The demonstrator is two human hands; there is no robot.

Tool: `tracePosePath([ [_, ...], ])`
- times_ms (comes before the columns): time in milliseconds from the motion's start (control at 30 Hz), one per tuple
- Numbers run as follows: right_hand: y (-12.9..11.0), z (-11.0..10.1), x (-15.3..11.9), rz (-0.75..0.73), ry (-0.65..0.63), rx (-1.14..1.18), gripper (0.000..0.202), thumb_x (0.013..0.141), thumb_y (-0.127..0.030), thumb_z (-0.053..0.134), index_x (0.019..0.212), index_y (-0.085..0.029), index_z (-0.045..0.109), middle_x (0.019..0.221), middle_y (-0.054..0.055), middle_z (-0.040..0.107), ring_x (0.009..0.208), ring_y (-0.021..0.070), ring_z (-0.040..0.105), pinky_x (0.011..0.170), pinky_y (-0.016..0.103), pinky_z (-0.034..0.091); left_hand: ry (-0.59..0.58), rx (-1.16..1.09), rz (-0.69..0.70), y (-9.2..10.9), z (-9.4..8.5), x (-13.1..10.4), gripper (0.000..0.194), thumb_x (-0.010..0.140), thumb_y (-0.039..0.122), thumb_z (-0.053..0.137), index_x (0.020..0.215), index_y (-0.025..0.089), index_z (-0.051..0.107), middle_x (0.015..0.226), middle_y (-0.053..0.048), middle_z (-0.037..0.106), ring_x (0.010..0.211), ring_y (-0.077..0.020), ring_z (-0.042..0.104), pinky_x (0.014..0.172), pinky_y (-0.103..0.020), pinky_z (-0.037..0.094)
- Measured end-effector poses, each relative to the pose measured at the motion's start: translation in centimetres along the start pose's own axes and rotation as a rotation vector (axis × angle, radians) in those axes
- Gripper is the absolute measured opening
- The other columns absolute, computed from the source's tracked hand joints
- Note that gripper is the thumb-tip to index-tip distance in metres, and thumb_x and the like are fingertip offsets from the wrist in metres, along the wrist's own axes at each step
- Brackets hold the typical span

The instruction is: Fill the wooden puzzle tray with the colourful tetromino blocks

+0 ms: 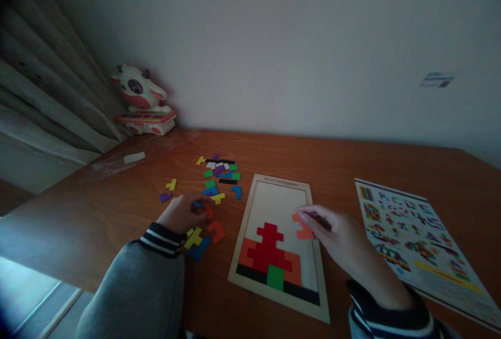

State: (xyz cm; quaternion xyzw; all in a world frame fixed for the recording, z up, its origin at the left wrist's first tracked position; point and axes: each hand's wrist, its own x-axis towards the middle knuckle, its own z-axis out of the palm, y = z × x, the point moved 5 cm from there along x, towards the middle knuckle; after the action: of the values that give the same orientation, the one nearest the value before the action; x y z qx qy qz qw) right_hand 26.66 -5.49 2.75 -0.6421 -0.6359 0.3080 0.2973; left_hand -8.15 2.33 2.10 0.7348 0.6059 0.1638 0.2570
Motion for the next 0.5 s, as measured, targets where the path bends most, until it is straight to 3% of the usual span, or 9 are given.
tracePosePath([
  [100,0.9,0.8,-0.6,0.058,-0.045,0.069,0.038,0.088,-0.054,0.058,0.105,-0.023,0.074,0.109,0.008,0.077,0.103,0.0273,0.071,0.090,0.038,0.057,-0.038,-0.022,-0.021,-0.2,0.2,0.1,0.029,0.071,0.019,0.061,0.097,0.019,0.074,0.081,0.000,0.075,0.074,-0.0166,0.071,0.068,-0.023,0.052],
  [300,0.7,2.5,-0.7,0.123,-0.103,0.121,0.035,0.086,-0.048,0.059,0.104,-0.022,0.074,0.102,0.007,0.078,0.091,0.0234,0.073,0.081,0.035,0.058,0.020,0.146,0.022,0.6,0.1,-0.4,0.024,0.077,0.028,0.064,0.097,0.021,0.074,0.095,-0.004,0.074,0.083,-0.0195,0.070,0.076,-0.027,0.052],
  [500,0.1,3.1,-0.7,0.064,-0.103,0.103,0.033,0.085,-0.044,0.058,0.103,-0.021,0.074,0.103,0.008,0.077,0.092,0.0241,0.073,0.081,0.036,0.057,0.022,0.257,0.014,1.6,0.4,-0.7,0.025,0.076,0.028,0.068,0.099,0.022,0.073,0.100,-0.005,0.072,0.089,-0.0215,0.068,0.080,-0.029,0.050],
])
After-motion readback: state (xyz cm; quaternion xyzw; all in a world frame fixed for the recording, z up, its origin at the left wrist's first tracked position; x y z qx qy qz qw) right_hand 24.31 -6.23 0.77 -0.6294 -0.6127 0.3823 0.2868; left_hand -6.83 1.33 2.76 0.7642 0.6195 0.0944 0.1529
